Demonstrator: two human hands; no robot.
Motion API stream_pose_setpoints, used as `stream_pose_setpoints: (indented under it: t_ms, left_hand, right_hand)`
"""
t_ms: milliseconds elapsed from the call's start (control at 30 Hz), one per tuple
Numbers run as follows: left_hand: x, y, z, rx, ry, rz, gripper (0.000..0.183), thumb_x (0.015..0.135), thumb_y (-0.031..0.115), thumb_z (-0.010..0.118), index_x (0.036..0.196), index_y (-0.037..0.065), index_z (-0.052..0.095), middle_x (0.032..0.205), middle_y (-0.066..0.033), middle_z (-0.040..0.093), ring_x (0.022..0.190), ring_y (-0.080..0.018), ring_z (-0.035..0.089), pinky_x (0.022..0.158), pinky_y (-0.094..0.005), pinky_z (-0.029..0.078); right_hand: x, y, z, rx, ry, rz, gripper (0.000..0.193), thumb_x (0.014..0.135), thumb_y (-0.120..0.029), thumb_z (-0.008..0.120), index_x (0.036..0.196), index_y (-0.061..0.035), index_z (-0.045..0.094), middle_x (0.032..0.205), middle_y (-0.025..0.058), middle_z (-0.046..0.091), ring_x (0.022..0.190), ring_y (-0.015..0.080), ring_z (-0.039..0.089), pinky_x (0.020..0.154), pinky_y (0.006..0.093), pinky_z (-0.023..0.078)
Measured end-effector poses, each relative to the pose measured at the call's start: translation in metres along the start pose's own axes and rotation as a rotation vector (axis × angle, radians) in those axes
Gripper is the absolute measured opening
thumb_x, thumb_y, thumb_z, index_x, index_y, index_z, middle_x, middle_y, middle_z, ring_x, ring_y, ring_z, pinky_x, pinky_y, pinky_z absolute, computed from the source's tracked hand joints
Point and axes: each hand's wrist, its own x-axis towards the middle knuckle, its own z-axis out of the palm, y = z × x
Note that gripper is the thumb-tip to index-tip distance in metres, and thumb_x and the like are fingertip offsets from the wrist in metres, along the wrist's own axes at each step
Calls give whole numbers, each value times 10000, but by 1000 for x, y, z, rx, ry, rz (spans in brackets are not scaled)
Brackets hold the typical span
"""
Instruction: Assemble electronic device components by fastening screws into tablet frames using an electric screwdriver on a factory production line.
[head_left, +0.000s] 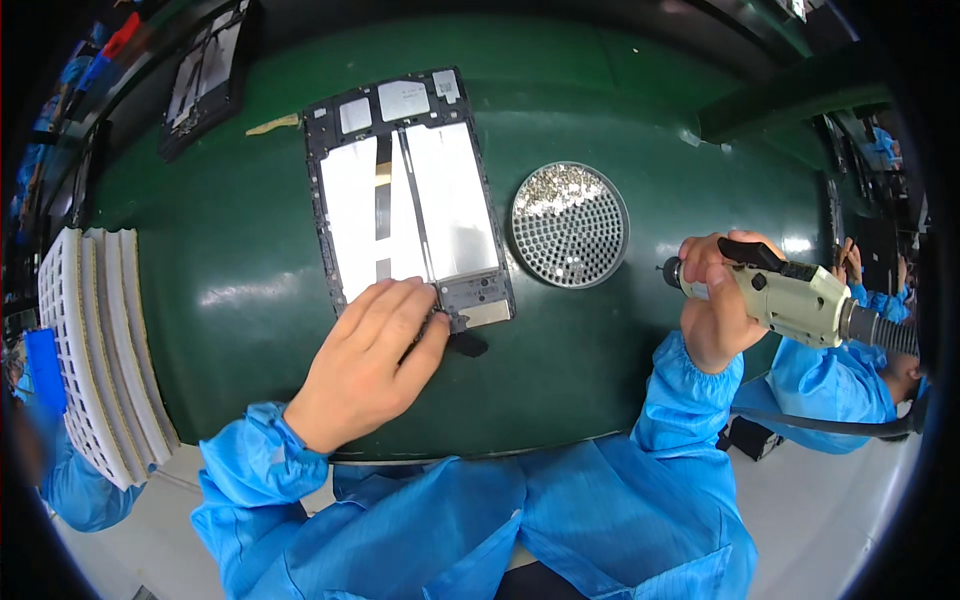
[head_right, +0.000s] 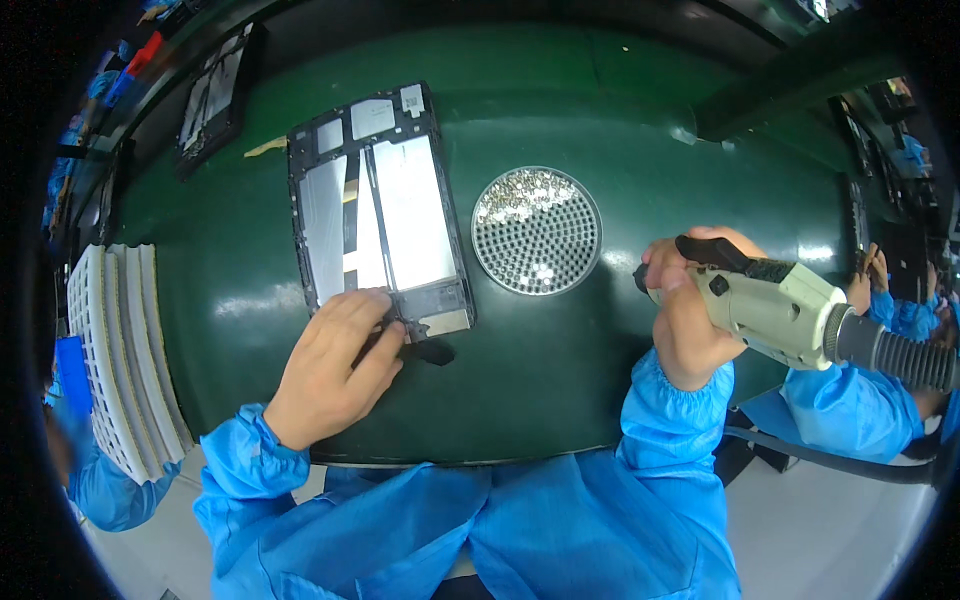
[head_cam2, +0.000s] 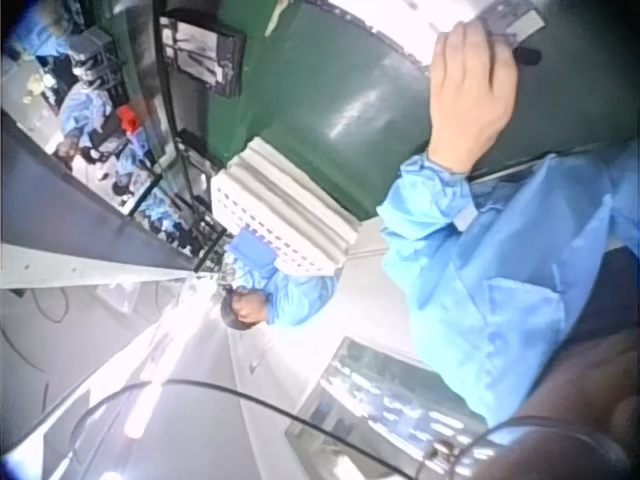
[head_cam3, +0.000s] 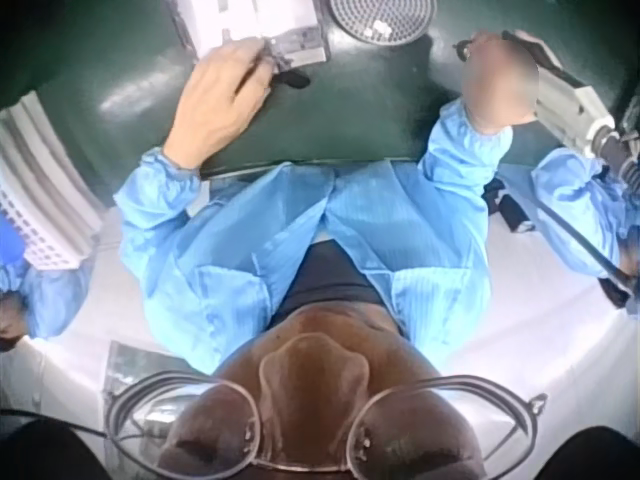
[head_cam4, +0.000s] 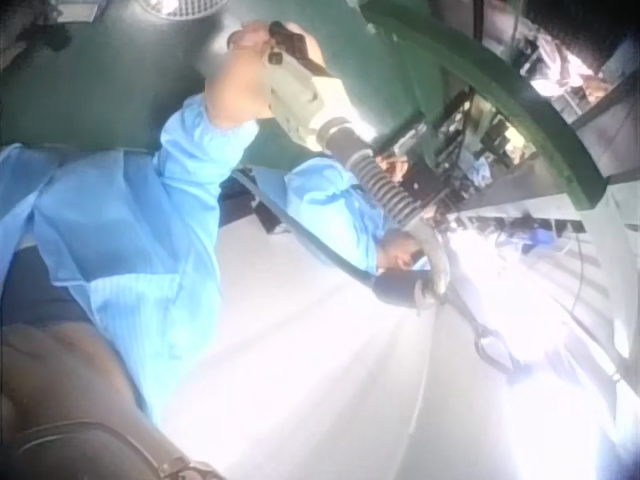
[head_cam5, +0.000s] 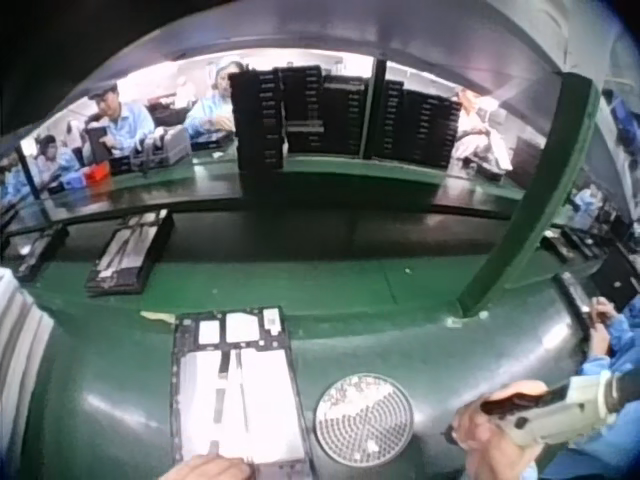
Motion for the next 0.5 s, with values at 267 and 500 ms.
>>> stream_pose_setpoints:
  t_ms: [267,500]
  left_hand:
    - [15,1,16,-21,14,488,260,737,81,639,971,-29,664,1057,-160,635,1004,-297,598,877,-391,498]
    - [21,1,21,-78,8,474,275,714,63,651,963,-53,666,988,-177,620,932,-292,591,788,-353,508]
  right_hand:
    - [-1,-5,10,91,-20,1,351,778,3,617,1120,-7,542,727,117,582,597,209,559,641,404,510]
    - [2,-10,19,95,-68,-7,359,802,-10,625,1146,-17,520,737,125,579,617,214,565,648,406,504]
